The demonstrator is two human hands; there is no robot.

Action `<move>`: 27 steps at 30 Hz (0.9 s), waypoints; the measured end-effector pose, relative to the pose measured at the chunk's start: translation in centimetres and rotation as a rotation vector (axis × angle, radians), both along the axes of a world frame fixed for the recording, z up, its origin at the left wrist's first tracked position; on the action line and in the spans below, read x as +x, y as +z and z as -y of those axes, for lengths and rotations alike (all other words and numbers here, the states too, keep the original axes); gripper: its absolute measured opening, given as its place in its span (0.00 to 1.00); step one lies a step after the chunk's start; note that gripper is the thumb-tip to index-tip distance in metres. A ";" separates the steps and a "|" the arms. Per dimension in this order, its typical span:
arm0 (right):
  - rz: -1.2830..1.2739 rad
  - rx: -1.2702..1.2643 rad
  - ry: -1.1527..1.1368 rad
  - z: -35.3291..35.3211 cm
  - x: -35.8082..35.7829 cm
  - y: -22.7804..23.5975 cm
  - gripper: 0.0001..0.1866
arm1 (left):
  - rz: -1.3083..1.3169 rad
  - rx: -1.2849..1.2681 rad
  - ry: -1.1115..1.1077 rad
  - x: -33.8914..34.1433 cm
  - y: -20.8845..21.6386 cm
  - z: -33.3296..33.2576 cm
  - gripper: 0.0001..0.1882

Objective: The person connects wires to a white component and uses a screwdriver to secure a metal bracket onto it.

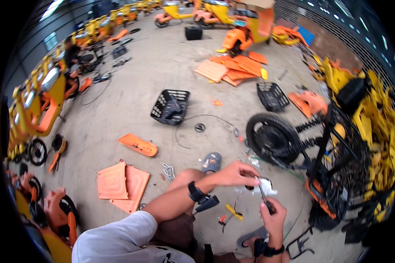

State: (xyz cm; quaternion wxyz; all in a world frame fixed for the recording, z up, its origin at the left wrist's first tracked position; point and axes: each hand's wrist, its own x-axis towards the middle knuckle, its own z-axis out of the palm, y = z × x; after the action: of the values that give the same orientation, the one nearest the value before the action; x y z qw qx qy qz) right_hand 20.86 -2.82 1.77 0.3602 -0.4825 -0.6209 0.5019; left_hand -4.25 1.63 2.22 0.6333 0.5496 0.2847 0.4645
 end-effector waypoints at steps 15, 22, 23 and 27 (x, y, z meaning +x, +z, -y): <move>-0.014 -0.070 0.142 -0.3 0.2 -0.3 0.13 | -0.023 -0.085 -0.189 0.1 1.1 1.0 0.28; 0.026 -0.126 0.115 -0.4 0.5 0.2 0.13 | -0.057 -0.060 -0.150 0.6 0.2 0.3 0.28; 0.019 -0.131 0.119 -0.3 0.6 0.2 0.13 | -0.057 -0.068 -0.161 0.6 0.1 0.5 0.29; -0.044 -0.151 0.178 -0.5 1.1 0.3 0.14 | -0.001 -0.062 -0.195 0.8 0.1 0.5 0.29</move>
State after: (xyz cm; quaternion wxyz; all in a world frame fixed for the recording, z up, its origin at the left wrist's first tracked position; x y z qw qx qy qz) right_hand 21.97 -2.28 2.05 0.2903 -0.4402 -0.6137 0.5877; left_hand -3.48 1.18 2.35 0.6922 0.5549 0.2445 0.3914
